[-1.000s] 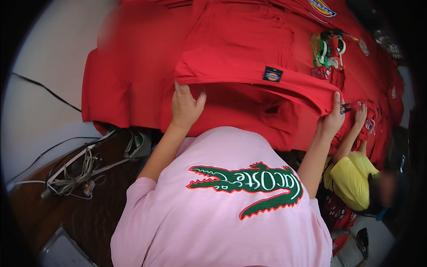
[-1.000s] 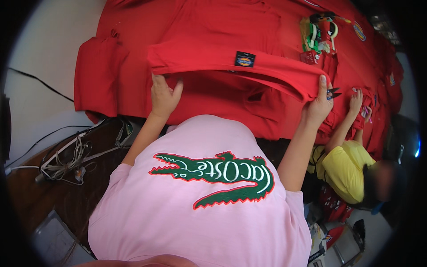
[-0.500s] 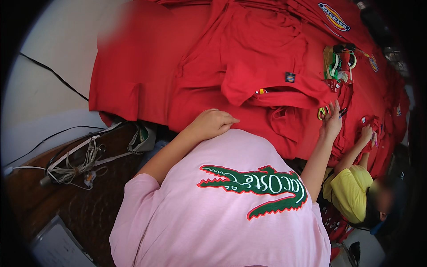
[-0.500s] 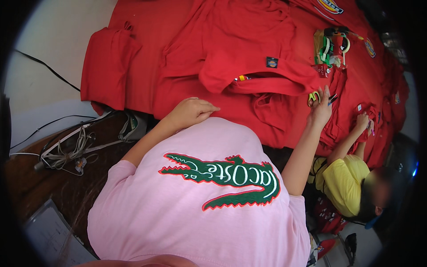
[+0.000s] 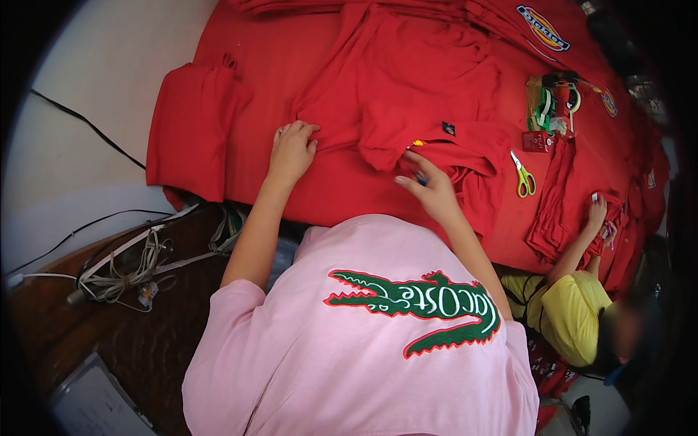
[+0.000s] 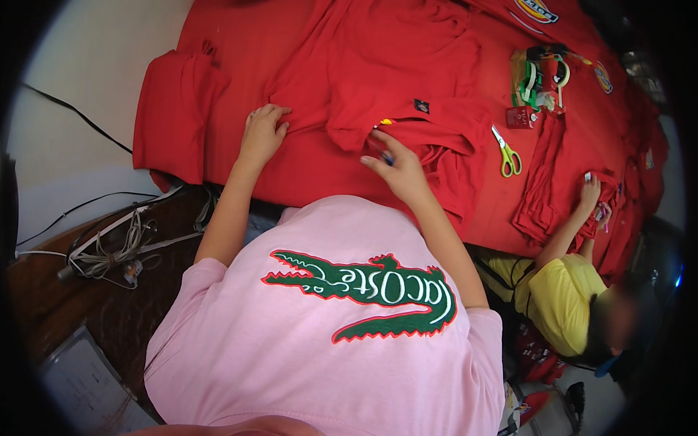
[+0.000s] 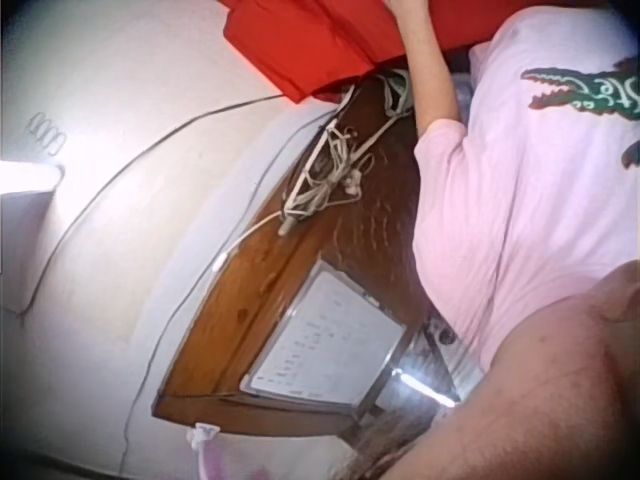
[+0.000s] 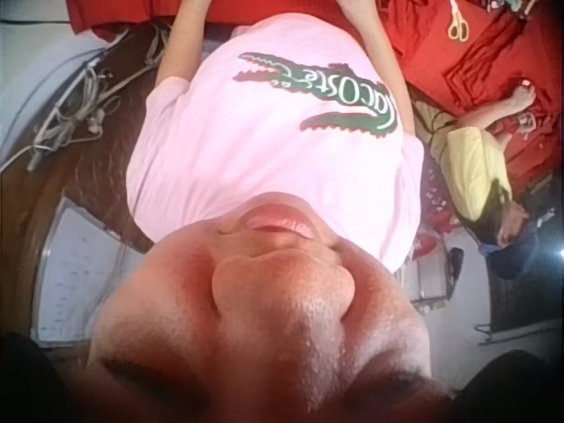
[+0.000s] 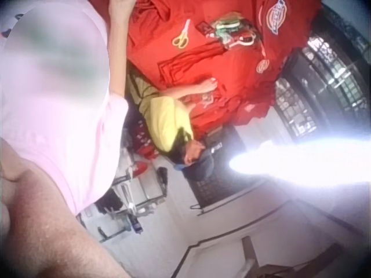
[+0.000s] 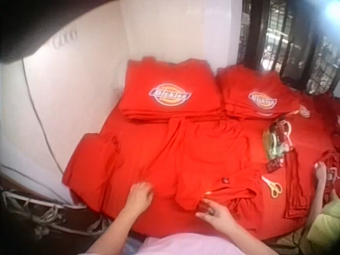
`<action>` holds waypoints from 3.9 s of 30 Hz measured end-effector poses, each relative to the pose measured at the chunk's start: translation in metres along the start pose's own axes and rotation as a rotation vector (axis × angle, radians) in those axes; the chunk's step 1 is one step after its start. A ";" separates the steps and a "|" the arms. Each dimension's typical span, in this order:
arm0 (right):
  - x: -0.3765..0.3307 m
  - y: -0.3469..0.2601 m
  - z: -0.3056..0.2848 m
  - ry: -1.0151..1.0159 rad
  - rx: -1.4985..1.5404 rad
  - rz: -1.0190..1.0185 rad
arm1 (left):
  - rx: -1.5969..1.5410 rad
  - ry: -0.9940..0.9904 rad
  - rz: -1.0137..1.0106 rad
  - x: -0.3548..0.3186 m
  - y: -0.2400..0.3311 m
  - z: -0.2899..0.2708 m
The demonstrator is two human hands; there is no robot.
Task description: The person picks up red sleeveless shirts from a pile, stretches the necklines, and uses a small pair of nippers to trim loose threads from the seams before stacking them on a table.
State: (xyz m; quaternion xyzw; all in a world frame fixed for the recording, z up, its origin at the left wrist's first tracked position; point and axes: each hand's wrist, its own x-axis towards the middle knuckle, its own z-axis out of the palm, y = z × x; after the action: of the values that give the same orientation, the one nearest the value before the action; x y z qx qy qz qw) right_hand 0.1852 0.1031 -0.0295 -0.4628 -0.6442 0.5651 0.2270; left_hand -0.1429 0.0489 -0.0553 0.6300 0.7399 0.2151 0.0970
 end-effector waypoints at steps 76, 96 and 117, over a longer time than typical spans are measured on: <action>0.044 -0.080 -0.302 0.655 0.256 -0.197 | -1.205 0.079 0.132 0.222 0.015 -0.164; -0.087 0.126 -0.163 0.776 -0.761 0.011 | -0.050 0.205 -0.109 -0.014 -0.079 0.000; -0.011 0.023 -0.212 0.683 0.608 -0.294 | -1.227 0.242 -0.288 0.049 -0.057 -0.062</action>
State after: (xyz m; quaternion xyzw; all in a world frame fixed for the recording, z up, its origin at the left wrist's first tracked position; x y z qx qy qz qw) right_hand 0.3707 0.2020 0.0065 -0.4386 -0.3972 0.5055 0.6280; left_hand -0.2287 0.0782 -0.0186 0.3255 0.5652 0.6537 0.3837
